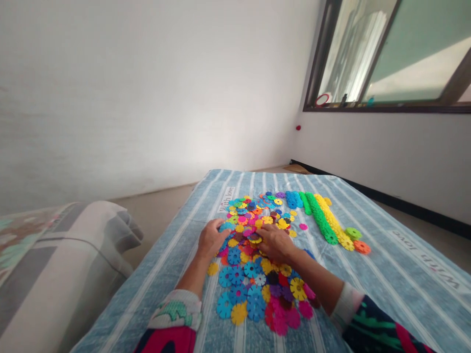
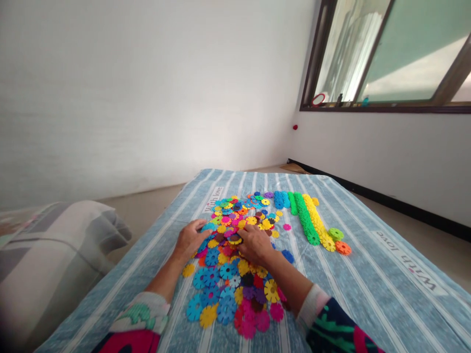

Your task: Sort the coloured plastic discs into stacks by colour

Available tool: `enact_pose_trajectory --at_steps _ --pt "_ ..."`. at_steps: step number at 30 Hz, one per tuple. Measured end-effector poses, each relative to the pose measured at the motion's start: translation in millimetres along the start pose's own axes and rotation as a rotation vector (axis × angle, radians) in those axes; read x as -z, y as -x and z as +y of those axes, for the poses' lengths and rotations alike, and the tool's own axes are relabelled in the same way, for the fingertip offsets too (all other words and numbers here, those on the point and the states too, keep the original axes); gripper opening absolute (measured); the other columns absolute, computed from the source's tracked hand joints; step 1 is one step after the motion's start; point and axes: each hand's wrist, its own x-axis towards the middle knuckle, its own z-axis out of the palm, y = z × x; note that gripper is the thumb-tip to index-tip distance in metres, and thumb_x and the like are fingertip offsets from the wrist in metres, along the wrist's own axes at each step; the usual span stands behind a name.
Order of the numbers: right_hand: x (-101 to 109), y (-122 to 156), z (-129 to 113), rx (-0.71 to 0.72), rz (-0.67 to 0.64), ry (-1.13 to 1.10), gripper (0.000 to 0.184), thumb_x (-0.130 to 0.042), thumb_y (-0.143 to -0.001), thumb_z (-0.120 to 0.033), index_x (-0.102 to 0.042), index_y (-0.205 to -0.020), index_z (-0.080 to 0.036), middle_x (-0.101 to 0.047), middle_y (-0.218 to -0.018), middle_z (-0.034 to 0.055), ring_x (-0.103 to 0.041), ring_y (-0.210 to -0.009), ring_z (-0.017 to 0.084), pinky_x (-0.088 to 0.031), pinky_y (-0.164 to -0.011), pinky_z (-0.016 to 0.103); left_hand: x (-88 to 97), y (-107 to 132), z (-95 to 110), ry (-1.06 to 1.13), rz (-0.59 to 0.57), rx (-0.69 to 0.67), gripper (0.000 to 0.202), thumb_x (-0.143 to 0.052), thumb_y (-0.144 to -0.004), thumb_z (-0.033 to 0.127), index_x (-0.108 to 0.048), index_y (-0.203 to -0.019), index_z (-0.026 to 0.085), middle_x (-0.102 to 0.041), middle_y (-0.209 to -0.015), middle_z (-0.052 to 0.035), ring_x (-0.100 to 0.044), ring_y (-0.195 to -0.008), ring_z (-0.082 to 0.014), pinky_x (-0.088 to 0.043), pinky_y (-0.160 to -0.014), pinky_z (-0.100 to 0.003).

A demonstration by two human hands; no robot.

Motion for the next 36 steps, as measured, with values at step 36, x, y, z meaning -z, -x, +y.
enact_pose_trajectory --at_steps 36 --pt "13 -6 28 -0.364 0.087 0.153 0.027 -0.057 -0.090 -0.039 -0.068 -0.103 -0.018 -0.064 -0.111 0.0126 -0.056 -0.108 0.027 -0.042 -0.087 0.036 -0.1 -10 -2 -0.071 -0.030 0.035 0.038 -0.057 -0.071 0.038 -0.073 -0.099 0.017 -0.075 -0.105 -0.0078 -0.069 -0.096 -0.0247 -0.051 -0.088 -0.030"
